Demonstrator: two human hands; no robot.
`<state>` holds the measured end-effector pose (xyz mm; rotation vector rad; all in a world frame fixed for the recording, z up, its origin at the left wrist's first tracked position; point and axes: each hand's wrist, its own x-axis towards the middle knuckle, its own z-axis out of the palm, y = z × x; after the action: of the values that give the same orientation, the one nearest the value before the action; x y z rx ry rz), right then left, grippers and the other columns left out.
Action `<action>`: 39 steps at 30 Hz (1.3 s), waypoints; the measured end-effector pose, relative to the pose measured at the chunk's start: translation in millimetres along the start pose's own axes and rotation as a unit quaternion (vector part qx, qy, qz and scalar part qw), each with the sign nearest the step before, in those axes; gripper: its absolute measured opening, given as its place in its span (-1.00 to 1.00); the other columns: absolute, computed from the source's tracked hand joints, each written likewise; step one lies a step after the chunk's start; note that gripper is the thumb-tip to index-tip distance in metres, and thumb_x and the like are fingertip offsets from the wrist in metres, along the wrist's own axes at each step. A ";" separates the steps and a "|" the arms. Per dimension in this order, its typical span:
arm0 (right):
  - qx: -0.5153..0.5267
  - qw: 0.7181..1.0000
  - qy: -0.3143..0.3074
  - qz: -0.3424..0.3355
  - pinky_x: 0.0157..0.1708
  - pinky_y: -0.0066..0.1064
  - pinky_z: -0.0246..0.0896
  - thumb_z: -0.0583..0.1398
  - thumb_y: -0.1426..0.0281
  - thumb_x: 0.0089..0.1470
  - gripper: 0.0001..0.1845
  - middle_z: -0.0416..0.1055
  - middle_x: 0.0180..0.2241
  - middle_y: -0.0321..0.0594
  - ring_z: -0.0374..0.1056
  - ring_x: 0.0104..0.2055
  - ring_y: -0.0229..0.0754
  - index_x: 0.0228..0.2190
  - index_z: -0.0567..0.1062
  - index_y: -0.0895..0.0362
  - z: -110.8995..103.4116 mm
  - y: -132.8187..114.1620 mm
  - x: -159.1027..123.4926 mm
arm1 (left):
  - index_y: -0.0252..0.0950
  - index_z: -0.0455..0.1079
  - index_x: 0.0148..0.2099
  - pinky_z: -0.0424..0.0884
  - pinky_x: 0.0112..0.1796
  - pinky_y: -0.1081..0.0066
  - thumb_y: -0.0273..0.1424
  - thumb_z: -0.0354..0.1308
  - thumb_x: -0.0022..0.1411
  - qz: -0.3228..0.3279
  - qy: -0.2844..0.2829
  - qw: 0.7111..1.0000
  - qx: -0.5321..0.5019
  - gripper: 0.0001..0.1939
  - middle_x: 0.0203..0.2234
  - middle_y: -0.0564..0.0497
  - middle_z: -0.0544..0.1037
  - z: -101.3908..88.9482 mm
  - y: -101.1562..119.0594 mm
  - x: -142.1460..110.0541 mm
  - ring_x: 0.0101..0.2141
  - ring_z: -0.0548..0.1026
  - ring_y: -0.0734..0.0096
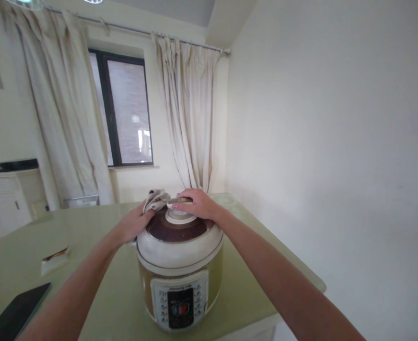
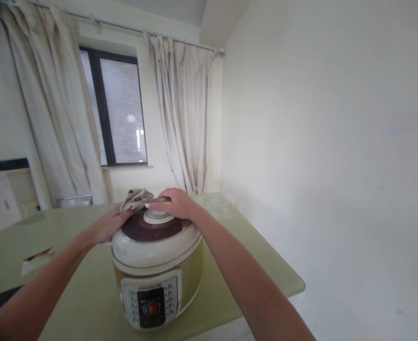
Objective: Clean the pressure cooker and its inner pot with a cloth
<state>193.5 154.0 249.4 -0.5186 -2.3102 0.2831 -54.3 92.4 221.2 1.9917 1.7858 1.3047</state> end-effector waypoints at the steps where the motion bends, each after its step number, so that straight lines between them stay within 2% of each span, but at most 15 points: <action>1: -0.007 1.000 0.002 0.004 -0.18 -0.39 0.16 0.31 -0.03 0.26 -0.53 0.54 -0.31 -0.21 0.41 -0.22 -0.18 -0.29 0.66 0.15 0.1 -0.7 -0.5 | -0.30 0.59 -0.08 0.57 -0.14 0.22 0.07 0.13 0.14 -0.039 -0.044 0.997 -0.051 -0.43 -0.24 -0.16 0.73 2.0 -6.3 9.4 -0.19 0.65 0.03; 4: -0.021 1.000 0.009 0.007 -0.15 -0.38 0.17 0.31 -0.02 0.26 -0.54 0.55 -0.29 -0.19 0.41 -0.20 -0.16 -0.27 0.66 0.15 1.3 -2.2 -1.0 | -0.33 0.57 -0.15 0.58 -0.24 0.22 0.13 0.21 0.11 -0.128 -0.113 0.971 -0.166 -0.40 -0.37 -0.14 0.70 1.0 -21.5 11.2 -0.30 0.64 0.05; 6: -0.020 1.000 0.009 0.005 -0.14 -0.37 0.18 0.31 -0.01 0.27 -0.55 0.56 -0.27 -0.17 0.43 -0.19 -0.15 -0.26 0.67 0.16 2.5 -2.1 -0.1 | -0.32 0.57 -0.14 0.56 -0.33 0.25 0.17 0.22 0.10 -0.152 -0.069 0.970 -0.177 -0.37 -0.44 -0.07 0.66 -1.0 -30.4 -11.4 -0.38 0.61 0.11; 8: -0.012 1.000 0.006 0.001 -0.14 -0.38 0.19 0.31 -0.02 0.25 -0.55 0.57 -0.26 -0.18 0.43 -0.19 -0.15 -0.25 0.67 0.14 3.9 -1.4 1.6 | -0.30 0.58 -0.14 0.54 -0.42 0.25 0.23 0.14 0.14 -0.141 0.021 0.980 -0.139 -0.33 -0.49 -0.05 0.63 -0.9 -39.2 -49.3 -0.44 0.58 0.12; 10: -0.001 1.000 0.003 -0.009 -0.17 -0.38 0.19 0.32 -0.03 0.24 -0.55 0.56 -0.28 -0.20 0.43 -0.21 -0.15 -0.27 0.67 0.13 5.1 -0.5 3.3 | -0.24 0.62 -0.04 0.63 -0.26 0.12 0.19 0.08 0.21 -0.063 0.102 0.990 -0.072 -0.35 -0.36 -0.11 0.69 2.6 -45.0 -95.0 -0.27 0.64 -0.03; 12: 0.007 1.000 -0.001 -0.023 -0.18 -0.38 0.19 0.32 -0.03 0.24 -0.55 0.54 -0.31 -0.21 0.42 -0.23 -0.15 -0.29 0.66 0.12 5.8 0.1 4.2 | -0.11 0.52 0.24 0.54 0.10 -0.06 -0.02 0.06 0.34 0.070 0.168 0.983 0.008 -0.45 -0.02 -0.13 0.69 9.6 -43.1 -138.4 0.08 0.59 -0.13; 13: 0.010 1.000 0.000 -0.028 -0.18 -0.37 0.20 0.31 -0.03 0.24 -0.55 0.54 -0.31 -0.21 0.42 -0.23 -0.14 -0.29 0.66 0.13 5.9 0.3 4.2 | -0.04 0.38 0.39 0.40 0.25 -0.12 -0.13 0.08 0.36 0.157 0.151 0.975 0.046 -0.41 0.18 -0.11 0.60 14.4 -38.0 -155.8 0.26 0.46 -0.12; 15: 0.016 1.000 0.004 -0.027 -0.15 -0.36 0.21 0.32 -0.01 0.24 -0.57 0.55 -0.29 -0.19 0.43 -0.21 -0.12 -0.29 0.66 0.13 5.4 0.5 3.6 | -0.01 0.21 0.50 0.08 0.41 -0.21 -0.19 0.07 0.38 0.315 0.139 0.933 0.108 -0.32 0.35 -0.07 0.44 26.4 -19.5 -177.4 0.43 0.21 -0.12; 18: 0.033 0.999 -0.004 -0.006 -0.05 -0.34 0.23 0.33 0.01 0.23 -0.58 0.59 -0.19 -0.14 0.46 -0.12 -0.09 -0.21 0.67 0.13 3.2 1.8 2.1 | -0.02 0.30 0.46 -0.23 0.47 -0.24 -0.13 0.04 0.40 0.449 0.102 0.866 0.196 -0.38 0.34 0.02 0.46 46.7 19.9 -175.3 0.48 0.07 -0.09; 21: 0.074 0.997 -0.026 0.027 -0.01 -0.33 0.26 0.28 -0.04 0.26 -0.51 0.62 -0.12 -0.13 0.47 -0.06 -0.07 -0.14 0.68 0.13 0.4 5.7 1.3 | -0.05 0.41 0.38 -0.31 0.47 -0.25 -0.07 0.14 0.35 0.502 0.062 0.825 0.252 -0.40 0.41 0.09 0.36 62.0 54.9 -152.1 0.50 0.01 -0.08; 26: 0.142 0.988 -0.023 0.063 -0.13 -0.37 0.28 0.19 -0.09 0.29 -0.43 0.63 -0.25 -0.21 0.47 -0.16 -0.11 -0.18 0.69 0.15 -0.2 11.3 1.4 | -0.12 0.50 0.27 -0.42 0.47 -0.22 -0.09 0.18 0.38 0.574 -0.003 0.765 0.290 -0.50 0.42 0.05 0.35 59.4 71.7 -135.7 0.46 0.11 -0.02; 30: 0.145 0.987 -0.017 0.063 -0.11 -0.37 0.27 0.26 -0.06 0.23 -0.49 0.63 -0.25 -0.23 0.46 -0.15 -0.13 -0.22 0.70 0.14 0.3 9.9 1.4 | -0.15 0.56 0.19 -0.37 0.49 -0.16 0.23 0.08 0.31 0.570 -0.027 0.793 0.213 -0.31 0.29 -0.04 0.51 48.1 72.8 -149.2 0.32 0.33 0.01; 33: 0.168 0.983 -0.019 0.069 -0.10 -0.36 0.27 0.28 -0.05 0.20 -0.50 0.62 -0.25 -0.22 0.47 -0.15 -0.13 -0.24 0.70 0.15 -0.6 10.2 0.9 | -0.04 0.55 0.21 -0.26 0.47 -0.27 0.04 0.23 0.32 0.496 0.055 0.841 0.212 -0.49 0.23 -0.03 0.55 60.5 89.9 -157.3 0.22 0.43 -0.02; 36: 0.187 0.979 -0.019 0.077 -0.12 -0.36 0.28 0.28 -0.03 0.21 -0.50 0.62 -0.27 -0.21 0.47 -0.18 -0.13 -0.24 0.70 0.17 -1.2 12.2 -0.7 | -0.03 0.36 0.41 -0.37 0.36 -0.54 0.08 0.28 0.25 0.406 0.118 0.867 0.264 -0.24 0.42 -0.14 0.34 85.6 110.6 -157.9 0.35 0.23 -0.39; 39: 0.181 0.980 -0.015 0.077 -0.12 -0.36 0.28 0.27 -0.03 0.23 -0.51 0.61 -0.28 -0.22 0.46 -0.18 -0.13 -0.23 0.69 0.17 -0.4 14.2 -2.7 | -0.10 0.27 0.48 -0.44 0.36 -0.51 0.18 0.28 0.17 0.368 0.124 0.876 0.287 -0.06 0.49 -0.19 0.18 97.4 110.2 -157.5 0.45 0.01 -0.50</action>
<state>199.5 165.5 243.1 -0.5071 -2.1801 0.7741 107.3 -34.3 155.8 3.1977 1.7111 1.3382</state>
